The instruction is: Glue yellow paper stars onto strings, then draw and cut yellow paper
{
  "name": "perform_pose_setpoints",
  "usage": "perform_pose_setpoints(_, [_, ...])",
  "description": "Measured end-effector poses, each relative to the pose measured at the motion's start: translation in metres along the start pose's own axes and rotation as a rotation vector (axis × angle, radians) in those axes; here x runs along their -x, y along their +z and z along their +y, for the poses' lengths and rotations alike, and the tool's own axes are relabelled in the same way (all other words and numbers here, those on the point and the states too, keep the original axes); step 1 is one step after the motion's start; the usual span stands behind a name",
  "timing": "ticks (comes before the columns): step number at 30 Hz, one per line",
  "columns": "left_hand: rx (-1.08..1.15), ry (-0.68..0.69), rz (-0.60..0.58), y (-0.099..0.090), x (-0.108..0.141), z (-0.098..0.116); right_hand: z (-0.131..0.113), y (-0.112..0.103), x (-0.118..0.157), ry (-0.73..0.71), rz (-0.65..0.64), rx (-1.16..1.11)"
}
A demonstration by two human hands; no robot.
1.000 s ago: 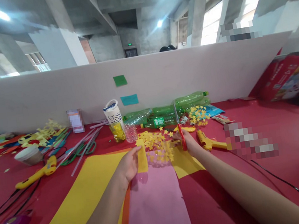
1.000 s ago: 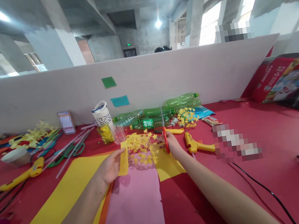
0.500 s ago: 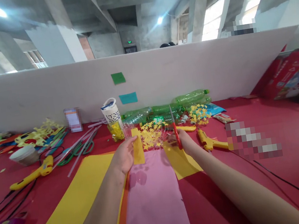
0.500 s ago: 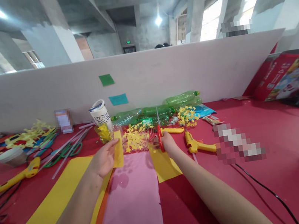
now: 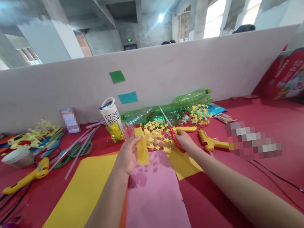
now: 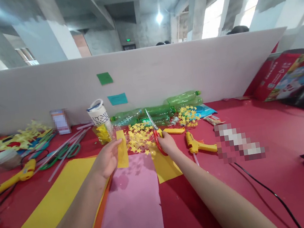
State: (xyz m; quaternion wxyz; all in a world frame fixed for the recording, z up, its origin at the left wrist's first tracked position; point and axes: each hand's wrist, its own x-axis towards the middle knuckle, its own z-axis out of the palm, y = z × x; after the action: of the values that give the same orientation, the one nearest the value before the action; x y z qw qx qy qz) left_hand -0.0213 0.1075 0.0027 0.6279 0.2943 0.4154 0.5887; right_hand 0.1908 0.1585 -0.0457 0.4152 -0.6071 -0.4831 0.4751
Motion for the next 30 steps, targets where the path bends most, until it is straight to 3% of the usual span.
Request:
perform_pose_setpoints(9, [-0.018, 0.022, -0.033, 0.000, -0.009, -0.001, -0.013, -0.017, -0.002, -0.070, -0.015, -0.221])
perform_pose_setpoints(17, [-0.084, 0.056, -0.023, -0.001, -0.006, 0.000, -0.011, -0.030, -0.005, -0.198, 0.148, -0.365])
perform_pose_setpoints(20, [-0.133, 0.114, 0.021, -0.004, -0.004, 0.004, -0.012, -0.037, 0.006, -0.267, 0.181, -0.402])
perform_pose_setpoints(25, [-0.220, 0.259, 0.097, -0.004, 0.017, 0.010, -0.011, -0.044, 0.042, -0.334, 0.124, -0.407])
perform_pose_setpoints(27, [-0.306, 0.271, 0.053, 0.001, 0.033, 0.004, -0.006, -0.043, 0.060, -0.343, 0.094, -0.389])
perform_pose_setpoints(30, [-0.403, 0.051, -0.174, 0.013, 0.058, -0.018, 0.004, -0.039, 0.086, -0.352, 0.034, -0.349])
